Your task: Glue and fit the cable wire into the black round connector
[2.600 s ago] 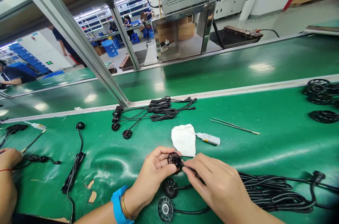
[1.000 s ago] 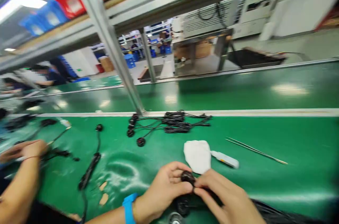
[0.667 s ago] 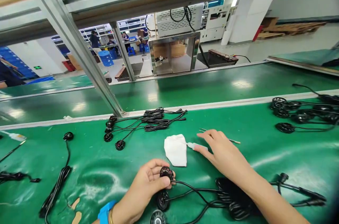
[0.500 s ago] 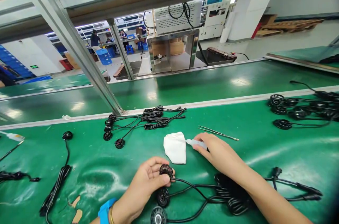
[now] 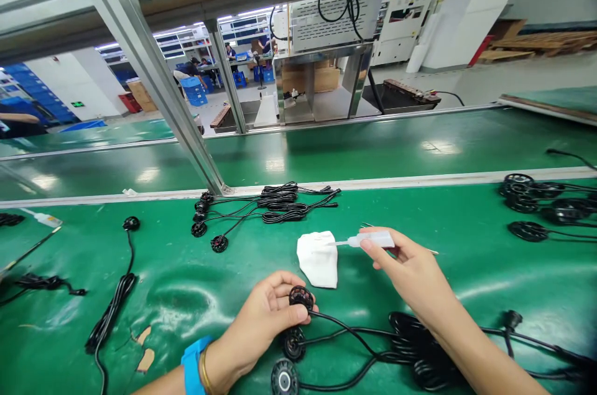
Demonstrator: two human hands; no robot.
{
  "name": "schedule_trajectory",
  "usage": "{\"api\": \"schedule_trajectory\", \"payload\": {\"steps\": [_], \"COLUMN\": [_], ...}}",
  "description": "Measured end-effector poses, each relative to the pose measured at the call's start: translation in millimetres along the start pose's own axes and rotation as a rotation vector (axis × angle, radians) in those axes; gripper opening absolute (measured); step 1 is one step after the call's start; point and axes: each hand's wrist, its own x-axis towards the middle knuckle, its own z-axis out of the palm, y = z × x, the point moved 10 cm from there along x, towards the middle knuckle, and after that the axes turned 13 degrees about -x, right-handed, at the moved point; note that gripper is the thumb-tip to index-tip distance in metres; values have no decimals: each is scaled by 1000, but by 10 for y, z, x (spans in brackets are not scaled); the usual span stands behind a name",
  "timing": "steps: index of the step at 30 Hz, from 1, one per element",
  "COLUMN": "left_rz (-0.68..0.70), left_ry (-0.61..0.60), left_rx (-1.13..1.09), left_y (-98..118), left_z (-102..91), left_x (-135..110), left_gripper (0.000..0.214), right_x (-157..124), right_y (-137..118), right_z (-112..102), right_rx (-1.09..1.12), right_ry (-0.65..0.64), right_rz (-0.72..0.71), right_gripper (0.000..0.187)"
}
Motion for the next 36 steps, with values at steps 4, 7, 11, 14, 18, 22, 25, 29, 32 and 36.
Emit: {"api": "schedule_trajectory", "payload": {"steps": [4, 7, 11, 14, 18, 22, 25, 29, 32, 36], "left_rz": [-3, -10, -23, -24, -15, -9, -8, 8, 11, 8], "left_ry": [7, 5, -15, -19, -13, -5, -2, -5, -9, -19], "left_rx": [-7, -15, -21, -15, -11, 6, 13, 9, 11, 16], "left_y": [-1, -3, -3, 2, 18, 17, -1, -15, -21, -34], "left_z": [-4, 1, 32, 45, 51, 44, 29, 16, 14, 9], "left_x": [-4, -11, -18, -19, -17, -14, -11, -1, 6, 2], "left_gripper": [34, 33, 32, 32, 32, 33, 34, 36, 36, 35], "right_x": [-62, -111, -209, -310, -379, -398, -413, -430, -433, -437], "right_y": [-32, -115, -388, -583, -682, -718, -731, -723, -723, -753], "right_z": [27, -7, -47, -31, -11, -43, -47, -28, 17, 21], "right_rx": [-17, -103, -227, -302, -349, -362, -366, -367, -384, -394], "right_ry": [8, 42, 110, 151, 171, 198, 199, 190, 158, 164], "right_rz": [-29, -73, -291, -485, -599, -621, -634, -659, -688, -714], "right_gripper": [43, 41, 31, 23, 19, 18, 17, 19, 20, 20]}}
